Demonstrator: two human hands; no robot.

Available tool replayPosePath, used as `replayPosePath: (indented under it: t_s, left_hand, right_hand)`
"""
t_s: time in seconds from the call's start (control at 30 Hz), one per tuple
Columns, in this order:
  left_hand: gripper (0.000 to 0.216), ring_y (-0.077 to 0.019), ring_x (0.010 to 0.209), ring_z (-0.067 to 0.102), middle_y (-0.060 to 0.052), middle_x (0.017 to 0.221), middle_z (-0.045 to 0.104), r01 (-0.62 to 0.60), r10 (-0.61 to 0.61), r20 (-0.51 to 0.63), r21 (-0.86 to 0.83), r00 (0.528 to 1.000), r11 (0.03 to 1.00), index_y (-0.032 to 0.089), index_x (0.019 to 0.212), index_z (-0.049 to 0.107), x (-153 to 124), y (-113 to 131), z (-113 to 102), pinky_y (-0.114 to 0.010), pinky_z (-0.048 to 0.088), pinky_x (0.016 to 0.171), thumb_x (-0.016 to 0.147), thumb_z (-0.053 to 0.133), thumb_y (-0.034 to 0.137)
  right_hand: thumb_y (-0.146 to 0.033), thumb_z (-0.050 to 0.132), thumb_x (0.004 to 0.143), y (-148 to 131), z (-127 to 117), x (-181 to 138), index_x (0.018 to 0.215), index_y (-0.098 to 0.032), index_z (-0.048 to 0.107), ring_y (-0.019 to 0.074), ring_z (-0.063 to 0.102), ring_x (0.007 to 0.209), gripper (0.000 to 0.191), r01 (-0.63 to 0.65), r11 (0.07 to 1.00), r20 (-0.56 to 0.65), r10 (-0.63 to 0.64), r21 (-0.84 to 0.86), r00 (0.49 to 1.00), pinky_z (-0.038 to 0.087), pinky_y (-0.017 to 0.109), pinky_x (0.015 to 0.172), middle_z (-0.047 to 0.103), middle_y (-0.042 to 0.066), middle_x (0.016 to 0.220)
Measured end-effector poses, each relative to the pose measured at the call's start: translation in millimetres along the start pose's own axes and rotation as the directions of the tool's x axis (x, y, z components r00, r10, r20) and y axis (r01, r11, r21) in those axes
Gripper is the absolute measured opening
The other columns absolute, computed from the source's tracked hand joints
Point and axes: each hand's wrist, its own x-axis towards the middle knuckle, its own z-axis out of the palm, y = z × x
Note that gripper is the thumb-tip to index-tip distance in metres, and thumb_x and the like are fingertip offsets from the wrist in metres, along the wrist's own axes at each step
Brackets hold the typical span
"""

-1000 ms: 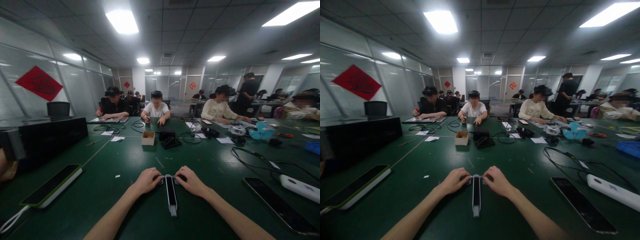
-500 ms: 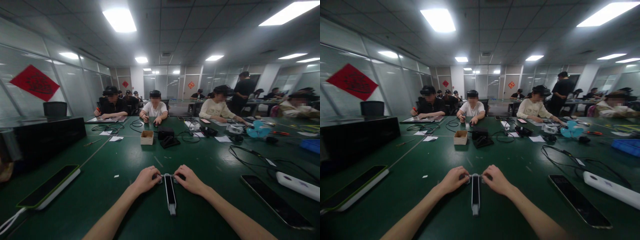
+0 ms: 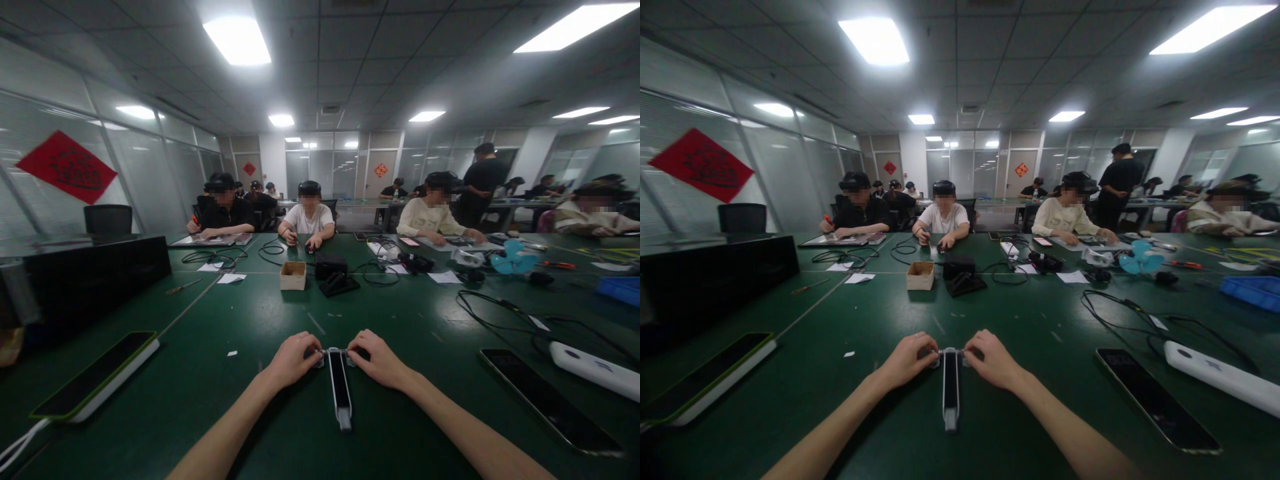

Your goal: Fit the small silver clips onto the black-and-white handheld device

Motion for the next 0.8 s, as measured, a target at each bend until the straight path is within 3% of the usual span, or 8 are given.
replayPosePath:
  t_s: [0.8]
  left_hand:
    - [0.011, -0.0117, 0.069, 0.053, 0.001, 0.083, 0.061, 0.052, -0.053, -0.01, -0.094, 0.999, 0.994, 0.018, 0.089, 0.061, 1.7, 3.1, 0.4, -0.022, 0.041, 0.064, 0.081, 0.057, 0.024]
  right_hand:
    - [-0.035, 0.048, 0.089, 0.4, 0.4, 0.0, 0.091, -0.02, 0.064, 0.0171, 0.051, 0.086, 0.021, -0.003, 1.0, -0.001, 0.003, 0.005, 1.0, 0.044, 0.032, 0.076, 0.058, 0.004, 0.092]
